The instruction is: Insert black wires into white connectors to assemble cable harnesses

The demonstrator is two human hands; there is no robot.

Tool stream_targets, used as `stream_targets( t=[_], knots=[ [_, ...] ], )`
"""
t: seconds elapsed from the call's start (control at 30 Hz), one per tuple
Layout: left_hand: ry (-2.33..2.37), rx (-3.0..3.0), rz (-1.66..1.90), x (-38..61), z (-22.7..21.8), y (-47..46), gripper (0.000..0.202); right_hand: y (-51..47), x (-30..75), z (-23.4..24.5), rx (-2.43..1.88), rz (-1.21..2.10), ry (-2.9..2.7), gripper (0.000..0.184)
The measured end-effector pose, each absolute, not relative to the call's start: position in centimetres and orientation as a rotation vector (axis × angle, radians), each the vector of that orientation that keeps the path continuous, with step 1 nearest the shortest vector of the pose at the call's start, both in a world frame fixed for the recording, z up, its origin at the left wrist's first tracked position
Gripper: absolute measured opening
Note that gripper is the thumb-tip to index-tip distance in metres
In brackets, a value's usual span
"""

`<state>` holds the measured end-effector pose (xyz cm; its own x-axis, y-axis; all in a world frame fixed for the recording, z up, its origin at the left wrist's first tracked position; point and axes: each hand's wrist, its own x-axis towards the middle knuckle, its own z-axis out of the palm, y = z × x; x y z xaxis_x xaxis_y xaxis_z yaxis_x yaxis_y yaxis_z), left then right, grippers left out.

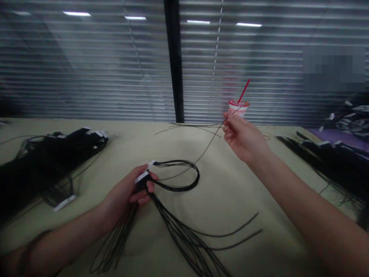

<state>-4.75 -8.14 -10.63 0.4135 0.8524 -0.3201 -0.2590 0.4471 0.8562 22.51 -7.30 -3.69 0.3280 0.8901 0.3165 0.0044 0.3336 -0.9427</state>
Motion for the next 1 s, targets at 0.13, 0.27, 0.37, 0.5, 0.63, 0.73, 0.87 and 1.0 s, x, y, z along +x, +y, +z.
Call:
stream_targets(
  t=[0.13, 0.27, 0.37, 0.5, 0.63, 0.73, 0.87, 1.0],
  knots=[
    [0.955, 0.909, 0.713, -4.7, -9.8, -8.6, 0.042, -9.5, 16.7, -6.0, -1.102, 0.93, -1.293, 0.013],
    [1.075, 0.995, 0.581, -4.4, -9.0, -9.1, 0.039, -12.0, 11.7, -9.3, -1.22, 0.822, -1.793, 0.022],
    [1.099, 1.041, 0.53, -4.3, -9.2, -9.1, 0.039, -12.5, 10.8, -11.3, -1.267, 0.609, -1.884, 0.02],
    [1.03, 1.097, 0.504, -4.4, -10.0, -8.7, 0.043, -12.2, 11.4, -12.4, -1.222, 0.505, -1.942, 0.015],
    [0.982, 1.091, 0.497, -4.6, -10.4, -8.5, 0.043, -12.1, 11.7, -12.4, -1.194, 0.529, -1.958, 0.013],
    [0.991, 1.074, 0.518, -4.6, -10.4, -8.6, 0.041, -12.2, 11.7, -12.4, -1.213, 0.55, -1.938, 0.013],
    [0.985, 1.072, 0.532, -4.6, -10.3, -8.9, 0.041, -12.2, 11.8, -12.6, -1.232, 0.538, -1.947, 0.012],
    [1.015, 1.093, 0.53, -4.6, -10.3, -8.9, 0.043, -12.1, 11.8, -12.8, -1.228, 0.519, -1.956, 0.012]
  ],
)
